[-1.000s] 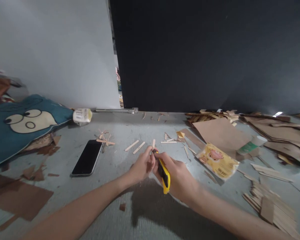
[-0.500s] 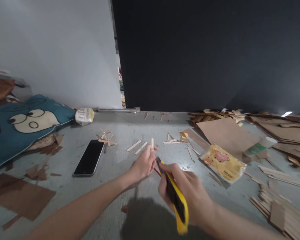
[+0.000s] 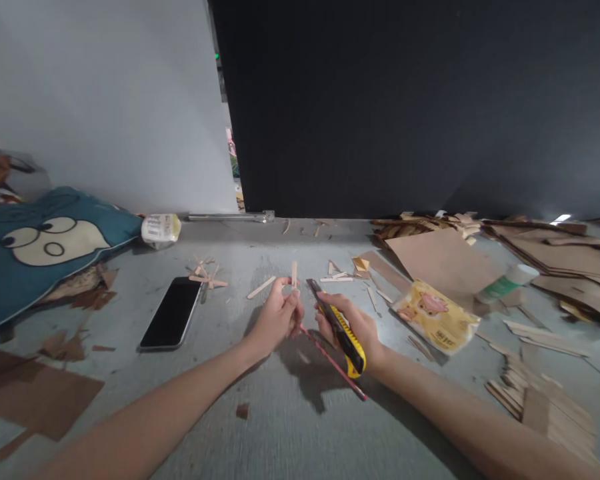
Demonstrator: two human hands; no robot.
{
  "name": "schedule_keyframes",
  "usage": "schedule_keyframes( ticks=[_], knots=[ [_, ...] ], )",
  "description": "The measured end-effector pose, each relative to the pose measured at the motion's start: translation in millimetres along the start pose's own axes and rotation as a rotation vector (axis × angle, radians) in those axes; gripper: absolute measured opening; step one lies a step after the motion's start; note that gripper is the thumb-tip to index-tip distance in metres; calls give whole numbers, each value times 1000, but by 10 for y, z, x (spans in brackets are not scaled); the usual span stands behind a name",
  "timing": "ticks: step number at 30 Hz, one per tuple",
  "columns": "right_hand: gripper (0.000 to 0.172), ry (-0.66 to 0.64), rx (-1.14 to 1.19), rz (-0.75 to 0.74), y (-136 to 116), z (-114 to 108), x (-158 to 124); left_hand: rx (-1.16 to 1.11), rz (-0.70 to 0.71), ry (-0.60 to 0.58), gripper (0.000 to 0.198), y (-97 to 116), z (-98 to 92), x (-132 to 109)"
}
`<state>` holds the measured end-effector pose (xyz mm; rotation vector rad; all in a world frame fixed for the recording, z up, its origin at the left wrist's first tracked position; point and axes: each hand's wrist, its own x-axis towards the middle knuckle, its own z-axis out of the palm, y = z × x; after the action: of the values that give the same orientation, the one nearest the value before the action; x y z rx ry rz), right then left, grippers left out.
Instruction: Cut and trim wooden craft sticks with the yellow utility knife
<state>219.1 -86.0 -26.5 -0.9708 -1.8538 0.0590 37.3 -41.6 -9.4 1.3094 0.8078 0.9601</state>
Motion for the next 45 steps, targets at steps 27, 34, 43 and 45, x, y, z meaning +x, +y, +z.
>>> schedule_keyframes(
  ticks=[27,34,43,45],
  knots=[
    [21,-17,97,143,-159,-48,30,291,60,-75,40,-26,31,-120],
    [21,-9,86,145,-148,-32,1,280,63,-74,38,-23,43,-126],
    [23,-14,68,163,-177,15,-33,548,105,-15,24,-16,20,-135],
    [21,-18,74,189,-197,16,-16,584,102,-2,24,-20,19,-130]
  ],
)
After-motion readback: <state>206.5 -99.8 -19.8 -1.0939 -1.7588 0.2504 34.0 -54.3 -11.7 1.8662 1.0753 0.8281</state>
